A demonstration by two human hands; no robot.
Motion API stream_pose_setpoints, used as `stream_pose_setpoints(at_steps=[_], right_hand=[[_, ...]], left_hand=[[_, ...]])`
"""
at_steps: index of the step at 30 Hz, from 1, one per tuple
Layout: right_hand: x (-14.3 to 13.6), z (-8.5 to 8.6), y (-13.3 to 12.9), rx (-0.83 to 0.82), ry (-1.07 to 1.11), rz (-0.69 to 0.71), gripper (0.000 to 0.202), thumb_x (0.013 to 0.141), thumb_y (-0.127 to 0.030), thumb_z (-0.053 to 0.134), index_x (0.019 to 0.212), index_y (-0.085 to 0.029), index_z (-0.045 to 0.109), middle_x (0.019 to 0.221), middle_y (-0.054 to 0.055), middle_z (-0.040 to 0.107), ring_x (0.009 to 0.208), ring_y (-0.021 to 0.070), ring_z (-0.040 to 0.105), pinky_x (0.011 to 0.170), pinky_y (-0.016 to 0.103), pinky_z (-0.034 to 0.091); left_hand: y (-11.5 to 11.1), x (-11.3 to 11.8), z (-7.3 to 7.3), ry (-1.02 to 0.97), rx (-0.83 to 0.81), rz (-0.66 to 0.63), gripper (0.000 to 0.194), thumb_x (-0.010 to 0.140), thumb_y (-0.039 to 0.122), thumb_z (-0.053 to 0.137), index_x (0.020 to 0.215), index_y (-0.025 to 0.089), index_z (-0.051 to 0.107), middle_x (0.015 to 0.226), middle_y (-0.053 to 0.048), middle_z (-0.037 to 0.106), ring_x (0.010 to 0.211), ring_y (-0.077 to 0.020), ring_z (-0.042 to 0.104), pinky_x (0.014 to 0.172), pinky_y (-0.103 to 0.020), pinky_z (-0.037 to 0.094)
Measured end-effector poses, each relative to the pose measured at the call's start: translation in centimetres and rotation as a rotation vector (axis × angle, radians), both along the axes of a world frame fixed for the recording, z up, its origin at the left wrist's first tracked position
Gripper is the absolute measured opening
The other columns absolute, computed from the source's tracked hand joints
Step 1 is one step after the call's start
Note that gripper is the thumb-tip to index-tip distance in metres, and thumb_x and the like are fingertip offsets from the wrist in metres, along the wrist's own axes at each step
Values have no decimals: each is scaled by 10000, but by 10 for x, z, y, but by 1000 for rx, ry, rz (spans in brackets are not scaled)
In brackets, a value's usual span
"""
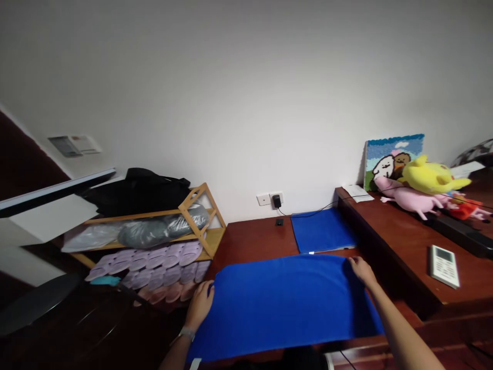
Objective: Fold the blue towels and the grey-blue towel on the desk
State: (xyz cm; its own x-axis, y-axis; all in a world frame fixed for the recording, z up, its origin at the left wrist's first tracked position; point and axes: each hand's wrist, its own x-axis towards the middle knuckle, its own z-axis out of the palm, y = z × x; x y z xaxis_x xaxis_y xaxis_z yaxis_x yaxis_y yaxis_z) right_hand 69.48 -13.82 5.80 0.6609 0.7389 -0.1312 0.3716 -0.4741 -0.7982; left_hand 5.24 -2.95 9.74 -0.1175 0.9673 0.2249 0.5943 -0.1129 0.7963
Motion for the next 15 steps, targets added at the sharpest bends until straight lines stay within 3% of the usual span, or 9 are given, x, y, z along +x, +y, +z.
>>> stream_pose_setpoints(at_steps=[5, 11, 15], right_hand=[[-1, -16, 33, 20, 68, 56, 405, 652, -572, 706, 829, -209, 717, 875, 136, 780, 908, 345, 742, 902, 488, 545], [0, -22, 17, 236, 265, 278, 619, 597, -573, 785, 1095, -207, 756, 1154, 107, 770, 1013, 270, 729, 881, 360, 575], [14, -34, 4, 230, 253, 277, 728, 693, -653, 709, 1235, -168, 726, 1034, 111, 788, 842, 247, 734, 741, 348, 597]], left_hand=[[44, 18, -16, -1, -15, -93, 274, 742, 333, 703, 1003, 251, 721, 1202, -104, 729, 1265, -329, 596, 1198, -474, 326], [45, 17, -36, -109, -19, -99, 398, 716, 339, 765, 1102, 253, 719, 1285, -111, 715, 1382, -327, 528, 1219, -471, 311], [45, 9, -47, 156, 127, -169, 380, 824, 430, 673, 1154, 242, 698, 1279, -109, 720, 1277, -328, 610, 1172, -505, 388]])
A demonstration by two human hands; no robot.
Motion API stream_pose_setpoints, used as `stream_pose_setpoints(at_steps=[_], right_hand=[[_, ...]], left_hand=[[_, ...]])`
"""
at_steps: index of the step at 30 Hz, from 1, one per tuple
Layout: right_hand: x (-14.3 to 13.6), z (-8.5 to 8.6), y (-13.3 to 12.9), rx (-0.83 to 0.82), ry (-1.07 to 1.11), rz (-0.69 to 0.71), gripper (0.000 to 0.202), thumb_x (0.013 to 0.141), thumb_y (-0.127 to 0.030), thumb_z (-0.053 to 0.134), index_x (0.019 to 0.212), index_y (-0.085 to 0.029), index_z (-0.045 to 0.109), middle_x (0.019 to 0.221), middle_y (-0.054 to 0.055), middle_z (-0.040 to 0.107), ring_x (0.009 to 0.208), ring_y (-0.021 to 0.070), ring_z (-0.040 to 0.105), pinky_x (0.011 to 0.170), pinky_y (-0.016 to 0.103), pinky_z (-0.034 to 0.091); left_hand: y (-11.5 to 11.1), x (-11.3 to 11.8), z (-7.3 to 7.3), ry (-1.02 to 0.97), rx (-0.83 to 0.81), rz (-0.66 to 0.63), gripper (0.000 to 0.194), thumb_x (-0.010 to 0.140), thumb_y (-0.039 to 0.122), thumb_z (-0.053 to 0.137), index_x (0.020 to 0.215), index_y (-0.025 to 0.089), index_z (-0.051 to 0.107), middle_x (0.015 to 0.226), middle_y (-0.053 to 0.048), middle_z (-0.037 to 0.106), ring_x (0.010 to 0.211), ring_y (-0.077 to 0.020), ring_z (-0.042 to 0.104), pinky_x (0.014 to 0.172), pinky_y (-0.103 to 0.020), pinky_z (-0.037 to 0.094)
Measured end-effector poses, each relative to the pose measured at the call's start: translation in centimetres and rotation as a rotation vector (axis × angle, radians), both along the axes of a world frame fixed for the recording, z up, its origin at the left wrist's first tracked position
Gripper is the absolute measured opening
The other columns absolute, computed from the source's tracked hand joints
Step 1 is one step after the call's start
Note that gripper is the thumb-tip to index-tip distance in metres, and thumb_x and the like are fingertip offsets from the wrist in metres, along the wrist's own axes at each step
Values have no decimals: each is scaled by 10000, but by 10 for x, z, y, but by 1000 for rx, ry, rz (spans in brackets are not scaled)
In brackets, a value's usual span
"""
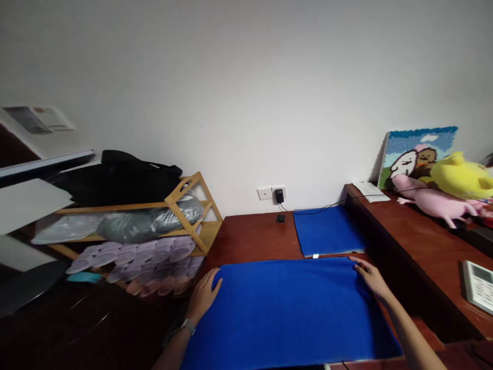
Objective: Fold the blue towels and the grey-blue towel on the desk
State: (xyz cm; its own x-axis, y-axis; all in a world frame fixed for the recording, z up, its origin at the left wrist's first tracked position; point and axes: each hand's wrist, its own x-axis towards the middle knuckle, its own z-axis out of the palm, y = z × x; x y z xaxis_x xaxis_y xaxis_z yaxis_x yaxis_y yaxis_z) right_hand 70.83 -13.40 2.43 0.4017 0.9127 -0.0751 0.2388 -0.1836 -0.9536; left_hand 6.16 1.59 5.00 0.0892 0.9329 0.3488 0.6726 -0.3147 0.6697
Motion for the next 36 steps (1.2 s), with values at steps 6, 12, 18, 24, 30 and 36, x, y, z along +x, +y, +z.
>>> stream_pose_setpoints(at_steps=[6, 12, 18, 24, 30, 36], right_hand=[[7, -16, 15, -24, -466, -36, 492, 801, -494, 540, 1114, -190, 767, 1175, 125, 762, 1095, 298, 705, 996, 424, 540], [-26, -23, 14, -77, -979, -110, 519, 953, -395, 353, 1318, -221, 677, 1431, 106, 616, 1240, 305, 608, 1071, 488, 480], [-46, -39, 7, -175, -1093, 57, 655, 1007, -467, 220, 1498, -156, 522, 1577, 119, 483, 1474, 269, 412, 1223, 447, 326], [-42, -39, 12, -259, -1220, 84, 669, 993, -464, 208, 1570, -200, 420, 1645, 67, 378, 1544, 282, 274, 1263, 532, 191], [-29, -58, 10, -273, -1117, 120, 724, 990, -504, 139, 1581, -173, 393, 1655, 94, 359, 1544, 270, 275, 1244, 496, 263], [-14, -70, 10, -246, -1111, 81, 718, 969, -538, 161, 1587, -243, 378, 1665, 55, 348, 1551, 291, 253, 1247, 551, 231]], left_hand=[[14, -9, -11, 400, 183, 2, 403, 1029, 447, 362, 1053, 234, 703, 1103, -93, 759, 1066, -278, 697, 997, -454, 535], [21, -17, -27, 524, 186, -12, 466, 1045, 393, 286, 1218, 211, 679, 1265, -107, 742, 1253, -266, 640, 1135, -476, 444], [30, -32, -34, 697, 28, -39, 586, 1004, 495, 386, 1503, 206, 486, 1563, -103, 524, 1480, -283, 427, 1250, -562, 250], [33, -38, -19, 670, 116, -72, 587, 991, 495, 429, 1498, 205, 484, 1566, -99, 522, 1484, -286, 418, 1240, -529, 299], [18, -23, -28, 599, 128, -81, 503, 1034, 440, 377, 1458, 223, 539, 1476, -89, 609, 1390, -248, 535, 1164, -422, 436], [17, -29, -33, 701, 50, -155, 564, 1048, 502, 363, 1574, 300, 386, 1656, -59, 392, 1521, -241, 355, 1225, -472, 335]])
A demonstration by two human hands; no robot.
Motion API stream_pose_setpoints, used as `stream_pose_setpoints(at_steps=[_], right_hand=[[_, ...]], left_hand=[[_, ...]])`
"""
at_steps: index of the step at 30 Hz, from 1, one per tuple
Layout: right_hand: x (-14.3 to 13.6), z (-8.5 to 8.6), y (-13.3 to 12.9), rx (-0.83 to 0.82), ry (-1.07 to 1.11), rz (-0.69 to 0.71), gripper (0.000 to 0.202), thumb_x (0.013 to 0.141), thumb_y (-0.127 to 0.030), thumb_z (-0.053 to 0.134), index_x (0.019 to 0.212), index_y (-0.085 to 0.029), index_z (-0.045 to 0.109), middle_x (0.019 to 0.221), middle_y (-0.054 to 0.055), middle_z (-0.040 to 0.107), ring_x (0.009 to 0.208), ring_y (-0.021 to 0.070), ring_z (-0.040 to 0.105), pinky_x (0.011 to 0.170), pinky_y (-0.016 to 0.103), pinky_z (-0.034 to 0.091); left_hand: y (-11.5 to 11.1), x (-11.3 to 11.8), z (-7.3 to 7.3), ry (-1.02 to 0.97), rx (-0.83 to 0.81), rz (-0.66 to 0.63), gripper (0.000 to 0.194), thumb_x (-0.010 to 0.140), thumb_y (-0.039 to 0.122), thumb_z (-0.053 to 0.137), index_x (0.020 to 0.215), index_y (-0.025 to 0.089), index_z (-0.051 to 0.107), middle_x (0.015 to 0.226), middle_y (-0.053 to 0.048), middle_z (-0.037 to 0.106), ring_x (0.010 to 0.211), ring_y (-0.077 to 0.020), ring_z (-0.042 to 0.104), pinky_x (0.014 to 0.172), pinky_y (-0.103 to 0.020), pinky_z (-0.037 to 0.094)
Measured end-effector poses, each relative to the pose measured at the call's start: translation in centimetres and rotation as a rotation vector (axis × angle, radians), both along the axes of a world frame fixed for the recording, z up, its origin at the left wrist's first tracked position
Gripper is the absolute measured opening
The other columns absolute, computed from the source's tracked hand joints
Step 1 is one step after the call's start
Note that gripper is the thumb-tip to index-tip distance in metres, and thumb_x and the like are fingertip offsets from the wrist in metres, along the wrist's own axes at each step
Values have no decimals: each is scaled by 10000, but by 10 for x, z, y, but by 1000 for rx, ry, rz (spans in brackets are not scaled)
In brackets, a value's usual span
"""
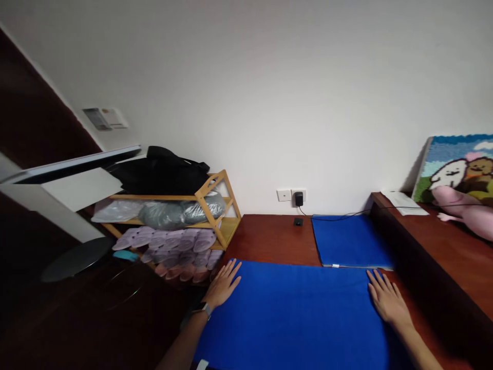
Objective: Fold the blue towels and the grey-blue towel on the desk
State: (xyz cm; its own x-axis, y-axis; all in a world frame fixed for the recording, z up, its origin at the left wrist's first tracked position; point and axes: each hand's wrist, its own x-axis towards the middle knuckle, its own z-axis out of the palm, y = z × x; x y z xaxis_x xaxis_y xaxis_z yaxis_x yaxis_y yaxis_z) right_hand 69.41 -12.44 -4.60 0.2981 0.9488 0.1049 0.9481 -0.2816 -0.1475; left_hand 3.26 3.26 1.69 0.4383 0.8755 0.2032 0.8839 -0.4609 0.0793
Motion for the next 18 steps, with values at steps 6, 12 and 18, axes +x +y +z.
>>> stream_pose_setpoints(at_steps=[6, 12, 18], right_hand=[[-9, -12, -8, 65, 77, 41, 776, 950, -558, 165, 1560, -147, 411, 1647, 115, 372, 1549, 290, 259, 1240, 521, 277], [-14, -14, -14, -9, 72, -63, 847, 897, -601, 158, 1572, -147, 395, 1660, 107, 345, 1554, 294, 237, 1234, 536, 270], [-22, 16, -16, -53, -58, -185, 724, 902, -477, 232, 1537, -220, 465, 1590, 98, 470, 1504, 320, 360, 1221, 576, 260]], left_hand=[[-4, 5, 2, -34, 69, 11, 531, 1033, 437, 408, 1540, 283, 448, 1657, -64, 391, 1530, -234, 334, 1255, -468, 279], [0, 13, -4, -64, -21, 89, 581, 1031, 546, 399, 1565, 318, 409, 1675, -54, 356, 1541, -265, 309, 1241, -473, 294], [-3, 17, -9, -102, 11, 125, 588, 1042, 548, 356, 1571, 297, 407, 1665, -76, 370, 1543, -270, 306, 1251, -504, 263]])
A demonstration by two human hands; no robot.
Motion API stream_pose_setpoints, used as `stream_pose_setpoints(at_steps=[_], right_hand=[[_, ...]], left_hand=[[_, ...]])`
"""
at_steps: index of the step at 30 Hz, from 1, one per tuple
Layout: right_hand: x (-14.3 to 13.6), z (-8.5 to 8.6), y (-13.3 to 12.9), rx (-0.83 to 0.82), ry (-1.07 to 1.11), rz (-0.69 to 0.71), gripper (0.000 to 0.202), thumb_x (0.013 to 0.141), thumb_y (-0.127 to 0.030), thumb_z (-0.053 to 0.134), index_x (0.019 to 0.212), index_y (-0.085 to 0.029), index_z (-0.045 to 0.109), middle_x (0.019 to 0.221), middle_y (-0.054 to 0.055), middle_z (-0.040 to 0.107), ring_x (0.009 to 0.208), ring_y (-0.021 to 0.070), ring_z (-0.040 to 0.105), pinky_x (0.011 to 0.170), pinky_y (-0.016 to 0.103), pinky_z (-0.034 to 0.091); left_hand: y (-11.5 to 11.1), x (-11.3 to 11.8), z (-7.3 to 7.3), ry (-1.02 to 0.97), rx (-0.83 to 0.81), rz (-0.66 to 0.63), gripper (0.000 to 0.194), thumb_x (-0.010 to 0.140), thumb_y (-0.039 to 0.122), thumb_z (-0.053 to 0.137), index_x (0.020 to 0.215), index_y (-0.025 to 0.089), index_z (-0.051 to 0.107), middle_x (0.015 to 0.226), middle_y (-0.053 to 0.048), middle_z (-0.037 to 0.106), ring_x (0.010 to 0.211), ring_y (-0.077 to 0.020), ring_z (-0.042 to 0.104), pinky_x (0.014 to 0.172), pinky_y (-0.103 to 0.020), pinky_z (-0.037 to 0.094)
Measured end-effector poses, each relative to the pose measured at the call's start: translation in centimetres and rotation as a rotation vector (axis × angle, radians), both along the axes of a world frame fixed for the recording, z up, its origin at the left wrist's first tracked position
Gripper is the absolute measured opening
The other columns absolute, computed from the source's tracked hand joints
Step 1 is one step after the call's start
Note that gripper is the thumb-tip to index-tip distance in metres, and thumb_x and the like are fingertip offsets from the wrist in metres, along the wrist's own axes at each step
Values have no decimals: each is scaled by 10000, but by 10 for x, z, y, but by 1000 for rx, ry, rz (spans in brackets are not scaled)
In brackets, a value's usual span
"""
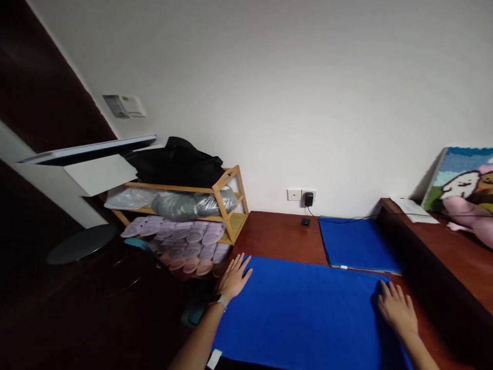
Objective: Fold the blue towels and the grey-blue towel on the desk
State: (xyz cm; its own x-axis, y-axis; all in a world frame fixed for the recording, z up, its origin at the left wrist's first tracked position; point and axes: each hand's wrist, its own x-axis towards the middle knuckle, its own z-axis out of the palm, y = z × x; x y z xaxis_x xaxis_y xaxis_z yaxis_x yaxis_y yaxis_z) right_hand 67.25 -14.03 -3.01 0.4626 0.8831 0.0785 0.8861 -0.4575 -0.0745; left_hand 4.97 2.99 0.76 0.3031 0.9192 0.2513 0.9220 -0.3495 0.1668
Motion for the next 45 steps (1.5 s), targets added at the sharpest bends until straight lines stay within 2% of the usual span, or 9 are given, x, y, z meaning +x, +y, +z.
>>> stream_pose_setpoints(at_steps=[5, 9, 12, 16, 24, 28, 39, 42, 45], right_hand=[[-121, 47, 43, 135, -41, 288, 658, 959, -379, 252, 1458, -55, 534, 1540, 207, 504, 1471, 338, 409, 1227, 523, 278], [-255, 65, 82, 97, 176, 573, 625, 1032, -470, 239, 1571, -205, 412, 1637, 70, 391, 1533, 264, 305, 1252, 495, 240], [-293, 60, 91, 12, 252, 583, 642, 1044, -516, 234, 1605, -222, 339, 1670, 62, 311, 1560, 267, 227, 1264, 526, 182], [-243, 44, 73, 7, 198, 474, 634, 1041, -531, 243, 1608, -261, 329, 1677, 42, 295, 1564, 256, 214, 1268, 524, 153], [-41, 18, 22, -66, 73, 118, 700, 997, -512, 216, 1614, -198, 316, 1679, 67, 304, 1557, 287, 231, 1251, 524, 223], [2, 6, 15, -29, 78, 77, 716, 976, -496, 205, 1614, -185, 308, 1684, 77, 295, 1561, 268, 221, 1250, 492, 241], [-5, 16, 17, -111, 63, 15, 715, 975, -482, 175, 1620, -201, 299, 1693, 33, 270, 1561, 253, 223, 1261, 520, 204], [-46, 30, 32, -18, 1, 57, 690, 980, -400, 180, 1569, -119, 401, 1648, 117, 363, 1539, 296, 287, 1254, 555, 201], [-135, 48, 56, 105, 24, 291, 693, 1014, -450, 177, 1569, -99, 399, 1629, 139, 389, 1535, 284, 297, 1268, 492, 196]], left_hand=[[-3, 3, 1, -20, -7, 15, 587, 1035, 532, 377, 1565, 283, 423, 1668, -72, 365, 1543, -276, 304, 1256, -489, 259], [-3, 3, 2, -47, 18, 14, 551, 1037, 501, 382, 1538, 289, 466, 1648, -63, 405, 1527, -269, 340, 1249, -487, 281], [-1, 2, 1, -46, 34, 22, 540, 1035, 483, 393, 1528, 281, 484, 1638, -71, 422, 1518, -272, 360, 1239, -486, 300], [6, 1, -2, -36, 37, 25, 538, 1031, 485, 396, 1527, 296, 483, 1638, -63, 422, 1515, -272, 365, 1234, -497, 301], [11, 0, -4, -9, 16, 19, 557, 1036, 498, 380, 1555, 302, 436, 1663, -72, 370, 1528, -274, 338, 1233, -512, 288], [14, -1, -5, 28, -8, 48, 583, 1031, 515, 375, 1567, 290, 418, 1685, -89, 321, 1542, -300, 304, 1228, -514, 295], [10, -1, -4, 29, -10, 56, 581, 1033, 537, 366, 1566, 313, 416, 1683, -70, 331, 1544, -302, 299, 1230, -520, 295], [8, -1, -4, 22, -3, 58, 594, 1035, 550, 357, 1576, 310, 398, 1681, -70, 338, 1545, -297, 298, 1230, -510, 298], [6, 0, -4, 7, -3, 60, 601, 1036, 549, 347, 1578, 293, 397, 1676, -79, 345, 1544, -298, 298, 1233, -509, 291]])
